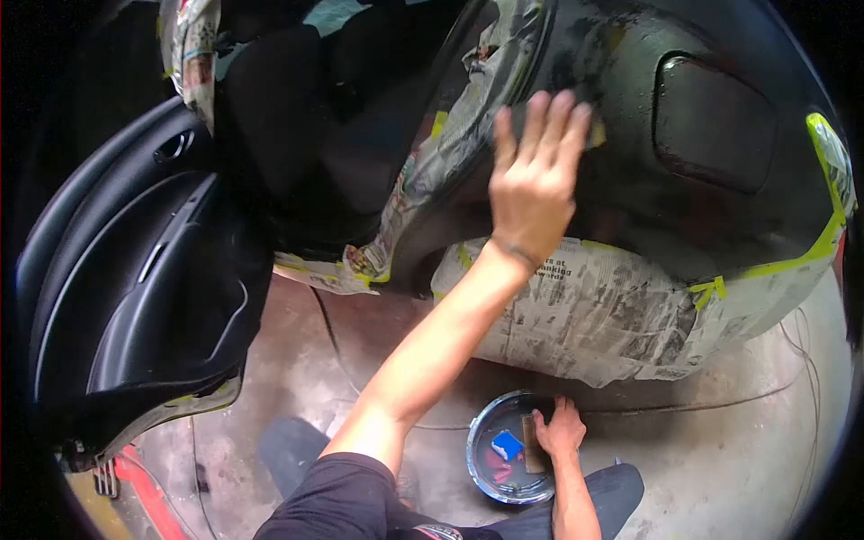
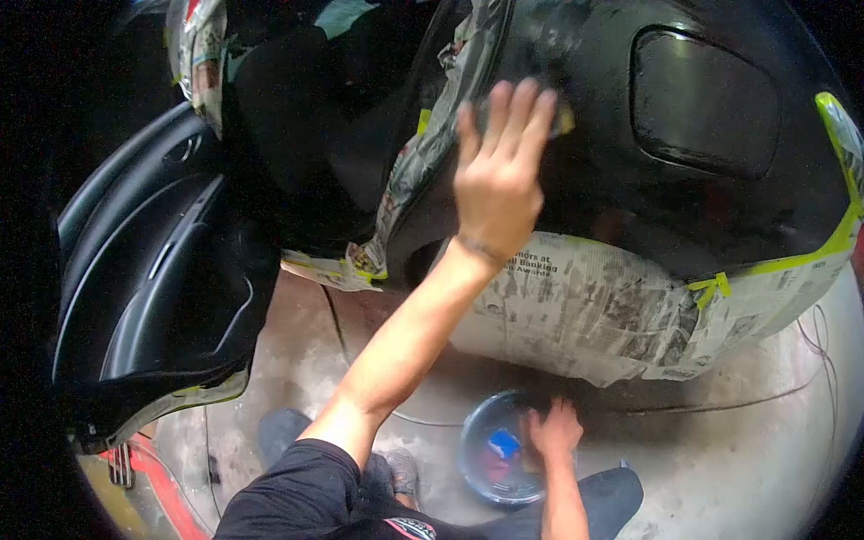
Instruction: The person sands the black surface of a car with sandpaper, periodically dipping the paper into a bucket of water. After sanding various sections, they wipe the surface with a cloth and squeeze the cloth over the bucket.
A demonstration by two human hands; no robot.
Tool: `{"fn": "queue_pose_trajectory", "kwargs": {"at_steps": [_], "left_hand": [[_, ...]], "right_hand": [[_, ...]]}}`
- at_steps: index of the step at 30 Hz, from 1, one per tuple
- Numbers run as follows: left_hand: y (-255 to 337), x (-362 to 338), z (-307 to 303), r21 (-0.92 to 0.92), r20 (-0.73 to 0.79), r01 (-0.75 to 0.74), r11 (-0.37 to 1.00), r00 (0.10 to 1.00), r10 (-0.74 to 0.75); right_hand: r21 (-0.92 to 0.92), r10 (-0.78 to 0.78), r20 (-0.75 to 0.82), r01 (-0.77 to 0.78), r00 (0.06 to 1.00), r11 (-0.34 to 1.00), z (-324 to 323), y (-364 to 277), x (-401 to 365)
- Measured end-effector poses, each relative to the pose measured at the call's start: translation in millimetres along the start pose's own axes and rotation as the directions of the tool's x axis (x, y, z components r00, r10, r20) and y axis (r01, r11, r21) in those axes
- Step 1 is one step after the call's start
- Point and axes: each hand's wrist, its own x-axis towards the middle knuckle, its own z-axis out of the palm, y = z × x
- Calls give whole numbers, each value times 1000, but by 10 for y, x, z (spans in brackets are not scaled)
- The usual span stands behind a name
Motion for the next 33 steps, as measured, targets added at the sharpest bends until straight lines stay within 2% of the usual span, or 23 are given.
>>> {"fn": "queue_pose_trajectory", "kwargs": {"at_steps": [3,5,6,10,11,12,14,16,17,19,21,24,25,26,29,31,32,33], "left_hand": [[-163,-735,-148,72,76,40,997,996,-45],[-135,-742,-226,54,58,11,999,998,-14],[-134,-676,-144,33,59,18,999,998,-20],[81,577,134,26,-24,-159,987,987,160],[88,719,221,58,-69,-188,980,979,192],[74,680,167,67,-28,-179,981,983,182],[75,347,-31,69,29,-109,992,994,107],[-99,-404,-124,102,61,-52,993,997,46],[-231,-743,-123,112,78,-65,991,995,57],[-291,-779,-175,147,113,-100,984,990,83],[-122,-147,-144,124,92,-129,984,989,118],[-32,936,102,187,1,-232,954,972,236],[-36,1128,145,230,-32,-267,936,959,281],[-11,1155,119,192,-17,-232,954,971,239],[48,569,-37,137,35,-151,979,988,147],[-10,-90,-42,129,115,-177,976,980,162],[-92,-211,-49,159,171,-209,965,968,182],[-129,-134,-48,184,162,-252,950,961,223]], "right_hand": [[9,-4,-28,4,1000,1000,57,52,-39],[13,11,-31,-10,999,1000,81,48,8],[15,23,-13,-23,1000,1000,92,70,4],[22,87,70,-88,994,996,-54,-18,46],[17,101,96,-103,990,995,-78,-23,35],[18,81,67,-82,994,996,-71,-19,27],[10,79,56,-79,995,997,20,29,15],[15,79,52,-80,996,997,30,55,50],[22,82,59,-84,995,996,9,46,67],[16,92,87,-94,992,995,-8,55,28],[11,103,100,-105,990,994,-21,26,66],[10,84,91,-85,992,996,33,74,55],[11,84,87,-85,993,996,34,79,56],[17,85,78,-86,993,996,36,77,77],[22,104,77,-106,992,994,53,74,67],[16,104,68,-105,992,994,67,92,104],[8,97,65,-98,993,995,100,107,93],[-2,91,66,-92,994,996,121,114,69]]}}
